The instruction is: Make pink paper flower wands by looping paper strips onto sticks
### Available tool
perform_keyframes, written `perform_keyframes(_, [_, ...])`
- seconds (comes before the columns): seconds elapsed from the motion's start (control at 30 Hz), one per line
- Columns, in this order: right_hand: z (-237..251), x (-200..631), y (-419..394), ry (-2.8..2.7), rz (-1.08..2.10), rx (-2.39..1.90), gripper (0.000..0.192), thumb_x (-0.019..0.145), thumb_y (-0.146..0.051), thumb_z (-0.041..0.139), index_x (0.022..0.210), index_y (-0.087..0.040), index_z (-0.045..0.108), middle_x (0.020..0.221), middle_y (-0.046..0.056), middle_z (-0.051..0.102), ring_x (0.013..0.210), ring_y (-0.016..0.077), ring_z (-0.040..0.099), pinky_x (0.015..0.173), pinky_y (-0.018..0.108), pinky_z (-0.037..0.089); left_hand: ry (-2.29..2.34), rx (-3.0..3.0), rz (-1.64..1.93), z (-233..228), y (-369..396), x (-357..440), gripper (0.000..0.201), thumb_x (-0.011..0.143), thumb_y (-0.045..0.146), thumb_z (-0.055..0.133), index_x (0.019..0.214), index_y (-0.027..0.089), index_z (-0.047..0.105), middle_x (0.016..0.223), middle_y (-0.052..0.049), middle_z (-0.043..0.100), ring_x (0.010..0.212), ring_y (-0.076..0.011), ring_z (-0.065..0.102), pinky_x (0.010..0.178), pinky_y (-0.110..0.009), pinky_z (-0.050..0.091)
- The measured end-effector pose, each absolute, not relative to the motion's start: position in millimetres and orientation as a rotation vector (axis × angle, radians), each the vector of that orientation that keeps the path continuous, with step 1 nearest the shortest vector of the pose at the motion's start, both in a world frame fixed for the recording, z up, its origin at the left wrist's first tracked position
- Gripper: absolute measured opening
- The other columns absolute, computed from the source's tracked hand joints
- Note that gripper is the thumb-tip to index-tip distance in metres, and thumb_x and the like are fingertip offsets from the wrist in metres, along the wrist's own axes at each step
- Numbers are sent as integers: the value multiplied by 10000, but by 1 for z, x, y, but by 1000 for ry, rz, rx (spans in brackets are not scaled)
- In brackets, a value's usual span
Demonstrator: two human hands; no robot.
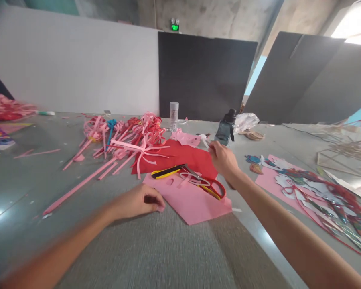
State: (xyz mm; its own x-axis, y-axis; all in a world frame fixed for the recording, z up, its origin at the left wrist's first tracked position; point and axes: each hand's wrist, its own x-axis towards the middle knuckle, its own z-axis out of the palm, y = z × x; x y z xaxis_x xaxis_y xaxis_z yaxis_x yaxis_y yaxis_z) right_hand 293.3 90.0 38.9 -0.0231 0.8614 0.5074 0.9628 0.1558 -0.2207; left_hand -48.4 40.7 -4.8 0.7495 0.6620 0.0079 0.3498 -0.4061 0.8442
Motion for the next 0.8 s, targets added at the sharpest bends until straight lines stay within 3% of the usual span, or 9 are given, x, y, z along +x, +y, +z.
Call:
perform_keyframes(0.17, [70,262,30,-1996,-273,-1622,258,997,-314,447,1060,-212,676,826,76,747,737,238,672,649,306,390,793,2144,421,-6,39,-52,217,817,197,657,941,257,826,859,-19,779,739,-172,664,675,-252,448])
perform_keyframes(0.27, [81,242,-3,-2175,-283,-1511,225,987,-287,489,1114,-228,665,927,75,776,783,236,692,673,309,414,763,2225,446,-5,38,-53,231,775,171,665,907,265,831,899,-17,756,752,-157,616,670,-239,414])
perform_keyframes(0.4, [91,225,-41,-2442,-249,-1388,257,964,-163,449,1067,-206,681,969,94,761,841,228,686,738,328,431,746,2168,437,-2,38,-54,357,754,185,660,1067,258,817,846,-12,750,715,-152,605,671,-241,417])
perform_keyframes(0.6, [109,212,-73,-2621,254,-1462,290,925,-104,466,1039,-226,703,885,49,752,751,181,654,635,284,368,665,1957,499,1,42,-54,413,686,212,716,1090,243,795,888,-32,761,729,-153,622,692,-245,473])
perform_keyframes(0.8, [84,199,-36,-2203,1016,-1266,96,776,-155,709,847,-208,747,657,-40,620,582,104,493,559,228,346,714,1892,677,0,49,-56,255,655,239,783,906,192,788,856,-33,729,692,-140,580,659,-236,447])
